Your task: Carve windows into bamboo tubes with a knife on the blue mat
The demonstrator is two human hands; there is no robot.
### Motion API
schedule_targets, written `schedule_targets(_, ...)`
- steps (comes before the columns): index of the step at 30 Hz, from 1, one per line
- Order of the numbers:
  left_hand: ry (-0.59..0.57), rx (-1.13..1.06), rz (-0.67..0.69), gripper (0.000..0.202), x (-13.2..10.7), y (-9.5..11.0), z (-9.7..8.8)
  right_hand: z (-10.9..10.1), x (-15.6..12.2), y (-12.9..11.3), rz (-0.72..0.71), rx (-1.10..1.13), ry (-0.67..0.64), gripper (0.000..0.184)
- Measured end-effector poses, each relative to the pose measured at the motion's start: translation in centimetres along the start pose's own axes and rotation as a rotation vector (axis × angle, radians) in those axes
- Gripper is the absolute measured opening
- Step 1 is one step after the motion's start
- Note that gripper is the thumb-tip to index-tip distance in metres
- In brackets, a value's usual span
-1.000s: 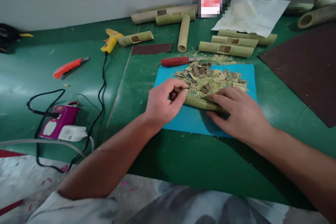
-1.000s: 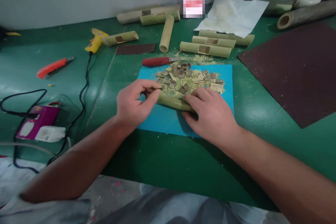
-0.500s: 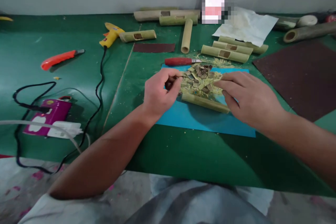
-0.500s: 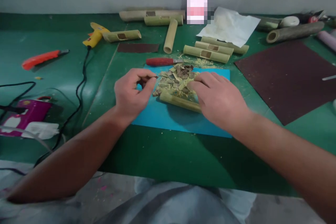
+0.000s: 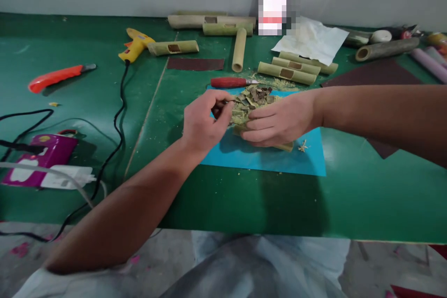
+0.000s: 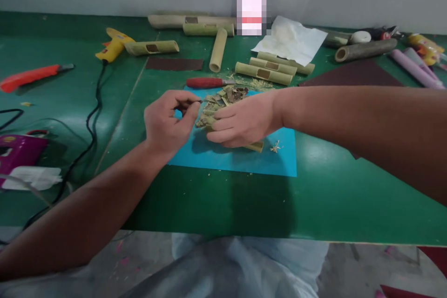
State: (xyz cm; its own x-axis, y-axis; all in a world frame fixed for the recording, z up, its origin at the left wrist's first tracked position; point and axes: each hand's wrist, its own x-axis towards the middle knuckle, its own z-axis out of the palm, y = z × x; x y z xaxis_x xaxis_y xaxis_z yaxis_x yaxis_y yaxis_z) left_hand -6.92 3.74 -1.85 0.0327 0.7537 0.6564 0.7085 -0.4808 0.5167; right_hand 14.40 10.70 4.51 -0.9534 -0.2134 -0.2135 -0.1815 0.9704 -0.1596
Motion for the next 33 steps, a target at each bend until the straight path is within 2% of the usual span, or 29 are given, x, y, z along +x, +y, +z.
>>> schedule_targets(3,0.000,-0.019,0.007,0.009,0.0,0.0,0.0,-1.0,0.7,-0.4,0.042,0.002,-0.164,0.035)
schedule_targets(8,-0.018,-0.035,-0.002,0.007,0.0,0.1,0.0,-1.9,1.5,-1.1,-0.109,-0.275,-0.295,0.041)
schedule_targets(10,-0.034,-0.032,-0.008,0.007,0.0,0.0,0.1,-1.9,1.7,-1.2,-0.128,-0.332,-0.354,0.044)
schedule_targets(17,-0.048,-0.042,-0.017,0.007,-0.1,-0.1,0.1,-1.6,1.7,-1.0,-0.223,-0.520,-0.339,0.043)
schedule_targets(22,-0.046,-0.052,-0.028,0.008,-0.1,-0.1,0.1,-2.5,1.6,-1.5,-0.257,-0.551,-0.392,0.050)
schedule_targets(25,-0.033,-0.081,-0.021,0.007,-0.1,-0.1,0.2,-3.3,1.2,-1.9,-0.098,-0.382,-0.341,0.044)
schedule_targets(28,-0.045,-0.119,-0.031,0.006,-0.1,0.0,0.2,-3.7,0.6,-2.4,0.123,-0.251,-0.221,0.039)
schedule_targets(31,-0.059,-0.136,-0.053,0.006,-0.1,0.1,0.3,-2.9,0.2,-3.0,0.357,-0.339,-0.096,0.047)
schedule_targets(33,-0.065,-0.146,-0.039,0.007,-0.1,0.1,0.3,-1.7,0.3,-3.5,0.554,-0.403,-0.029,0.046)
